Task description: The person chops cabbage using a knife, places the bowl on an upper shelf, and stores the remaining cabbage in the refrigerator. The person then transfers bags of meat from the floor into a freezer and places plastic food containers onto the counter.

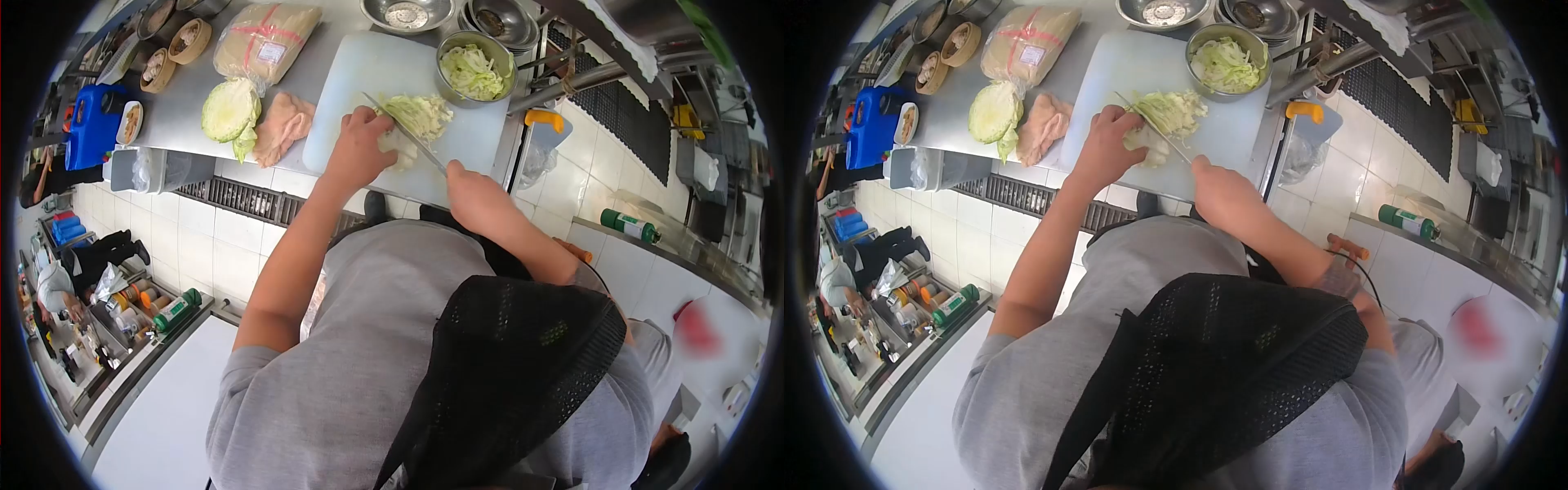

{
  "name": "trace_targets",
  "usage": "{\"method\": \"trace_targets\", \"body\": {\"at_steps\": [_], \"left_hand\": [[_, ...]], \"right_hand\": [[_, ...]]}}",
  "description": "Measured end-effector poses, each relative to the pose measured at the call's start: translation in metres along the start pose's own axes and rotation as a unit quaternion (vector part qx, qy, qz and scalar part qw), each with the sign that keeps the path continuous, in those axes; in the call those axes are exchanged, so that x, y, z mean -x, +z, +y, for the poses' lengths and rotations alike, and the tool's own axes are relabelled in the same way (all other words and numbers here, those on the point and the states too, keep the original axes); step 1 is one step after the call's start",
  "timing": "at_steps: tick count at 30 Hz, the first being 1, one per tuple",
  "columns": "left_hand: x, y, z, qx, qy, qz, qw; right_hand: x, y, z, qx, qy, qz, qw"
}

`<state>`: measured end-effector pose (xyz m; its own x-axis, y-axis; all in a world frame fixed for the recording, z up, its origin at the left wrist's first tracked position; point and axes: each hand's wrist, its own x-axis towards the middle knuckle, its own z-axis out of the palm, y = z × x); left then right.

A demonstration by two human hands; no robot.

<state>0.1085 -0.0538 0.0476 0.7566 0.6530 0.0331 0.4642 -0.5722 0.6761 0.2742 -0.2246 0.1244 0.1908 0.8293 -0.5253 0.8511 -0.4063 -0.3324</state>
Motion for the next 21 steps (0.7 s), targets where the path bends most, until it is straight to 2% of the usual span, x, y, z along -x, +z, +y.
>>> {"method": "trace_targets", "body": {"at_steps": [3, 5, 7, 11, 13, 18, 21], "left_hand": [[0.004, 0.001, 0.002, 0.002, -0.013, -0.002, 1.0], [0.003, 0.001, 0.006, -0.009, -0.018, 0.0, 1.0], [0.009, 0.003, 0.014, -0.023, -0.071, 0.013, 0.997], [0.006, -0.004, 0.003, -0.016, -0.04, -0.004, 0.999], [0.006, -0.007, -0.009, 0.008, 0.021, -0.012, 1.0], [0.007, -0.01, -0.015, 0.011, 0.028, -0.015, 0.999], [0.005, -0.012, -0.008, -0.004, 0.013, -0.026, 1.0]], "right_hand": [[-0.053, 0.065, 0.031, -0.024, -0.029, 0.034, 0.999], [-0.063, 0.063, 0.026, -0.029, -0.027, 0.042, 0.998], [-0.065, 0.064, 0.022, -0.035, -0.023, 0.045, 0.998], [-0.063, 0.062, 0.03, -0.047, -0.028, 0.05, 0.997], [-0.056, 0.051, 0.027, -0.047, -0.044, 0.062, 0.996], [-0.001, -0.006, -0.01, -0.007, 0.007, 0.024, 1.0], [0.021, -0.003, -0.011, 0.02, -0.001, 0.031, 0.999]]}}
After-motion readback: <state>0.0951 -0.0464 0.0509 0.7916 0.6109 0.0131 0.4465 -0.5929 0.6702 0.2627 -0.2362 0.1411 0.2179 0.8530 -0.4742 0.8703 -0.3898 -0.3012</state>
